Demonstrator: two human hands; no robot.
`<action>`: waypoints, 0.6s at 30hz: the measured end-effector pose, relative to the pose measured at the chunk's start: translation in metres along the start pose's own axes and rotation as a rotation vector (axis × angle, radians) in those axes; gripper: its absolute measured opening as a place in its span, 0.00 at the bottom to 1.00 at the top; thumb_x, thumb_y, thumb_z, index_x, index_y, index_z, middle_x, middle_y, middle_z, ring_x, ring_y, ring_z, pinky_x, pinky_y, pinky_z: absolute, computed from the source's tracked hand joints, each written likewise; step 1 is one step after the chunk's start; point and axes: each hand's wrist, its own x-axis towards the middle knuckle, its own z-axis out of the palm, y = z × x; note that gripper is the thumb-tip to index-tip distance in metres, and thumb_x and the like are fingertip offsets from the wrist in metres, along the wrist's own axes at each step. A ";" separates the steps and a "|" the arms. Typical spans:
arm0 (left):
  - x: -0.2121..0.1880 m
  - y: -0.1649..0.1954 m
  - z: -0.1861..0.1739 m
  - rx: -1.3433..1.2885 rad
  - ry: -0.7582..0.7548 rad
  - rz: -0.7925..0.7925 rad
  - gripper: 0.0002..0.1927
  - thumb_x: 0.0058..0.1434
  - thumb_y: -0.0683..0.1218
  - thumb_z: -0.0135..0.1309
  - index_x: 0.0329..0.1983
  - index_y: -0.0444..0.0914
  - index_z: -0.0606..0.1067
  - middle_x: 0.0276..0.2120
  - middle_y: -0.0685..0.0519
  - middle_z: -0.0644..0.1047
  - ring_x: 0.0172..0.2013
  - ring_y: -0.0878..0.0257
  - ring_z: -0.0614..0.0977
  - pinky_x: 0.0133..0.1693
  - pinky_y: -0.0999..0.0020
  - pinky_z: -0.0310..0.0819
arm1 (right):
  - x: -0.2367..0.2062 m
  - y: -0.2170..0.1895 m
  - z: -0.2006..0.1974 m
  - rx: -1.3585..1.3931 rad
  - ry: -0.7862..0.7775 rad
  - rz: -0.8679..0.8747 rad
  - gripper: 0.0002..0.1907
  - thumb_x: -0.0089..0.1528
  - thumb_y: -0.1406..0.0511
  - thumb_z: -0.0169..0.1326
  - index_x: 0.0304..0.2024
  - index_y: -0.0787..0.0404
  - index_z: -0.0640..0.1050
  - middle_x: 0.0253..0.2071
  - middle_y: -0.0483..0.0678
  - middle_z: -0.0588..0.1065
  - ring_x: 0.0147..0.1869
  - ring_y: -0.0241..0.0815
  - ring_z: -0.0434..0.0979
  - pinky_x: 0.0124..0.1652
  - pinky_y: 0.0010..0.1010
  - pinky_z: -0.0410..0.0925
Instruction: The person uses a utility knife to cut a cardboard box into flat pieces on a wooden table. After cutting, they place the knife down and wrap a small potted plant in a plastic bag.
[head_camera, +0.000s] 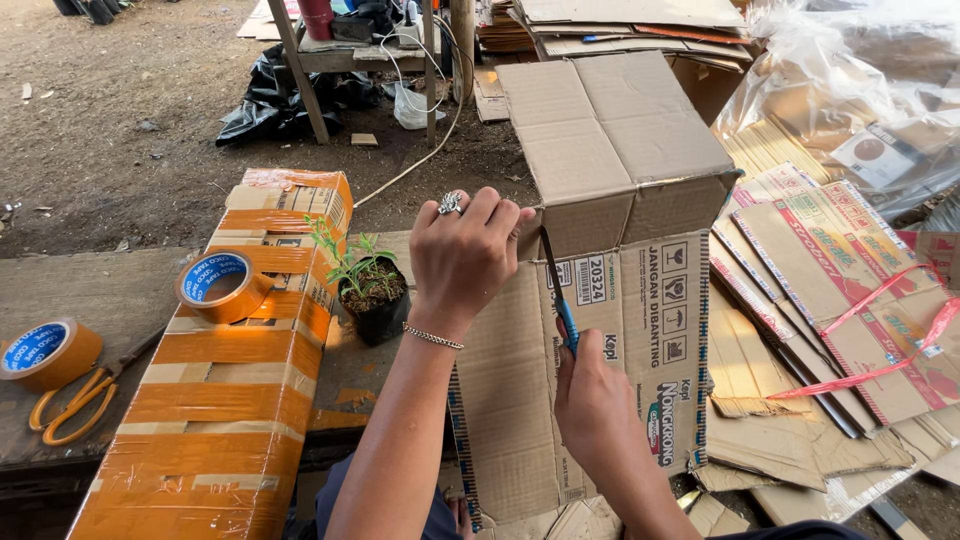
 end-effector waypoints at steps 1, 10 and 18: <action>0.000 -0.001 -0.001 -0.007 -0.018 -0.004 0.16 0.71 0.52 0.56 0.26 0.44 0.75 0.27 0.59 0.74 0.25 0.64 0.75 0.31 0.66 0.62 | -0.001 -0.001 -0.001 -0.008 -0.024 0.024 0.12 0.69 0.61 0.43 0.40 0.64 0.61 0.21 0.66 0.74 0.28 0.73 0.73 0.31 0.62 0.64; 0.006 -0.004 -0.007 -0.068 -0.100 -0.023 0.15 0.71 0.54 0.55 0.28 0.45 0.76 0.26 0.60 0.74 0.27 0.63 0.74 0.38 0.63 0.61 | -0.010 -0.004 -0.013 0.146 -0.024 0.097 0.12 0.69 0.58 0.42 0.46 0.59 0.67 0.20 0.63 0.73 0.26 0.70 0.74 0.29 0.58 0.62; 0.017 -0.011 -0.020 -0.062 0.048 -0.127 0.23 0.63 0.64 0.57 0.45 0.41 0.72 0.41 0.50 0.75 0.38 0.57 0.78 0.45 0.60 0.64 | -0.004 0.005 -0.029 0.108 -0.005 0.145 0.12 0.69 0.57 0.42 0.43 0.58 0.68 0.20 0.63 0.73 0.26 0.69 0.73 0.29 0.57 0.61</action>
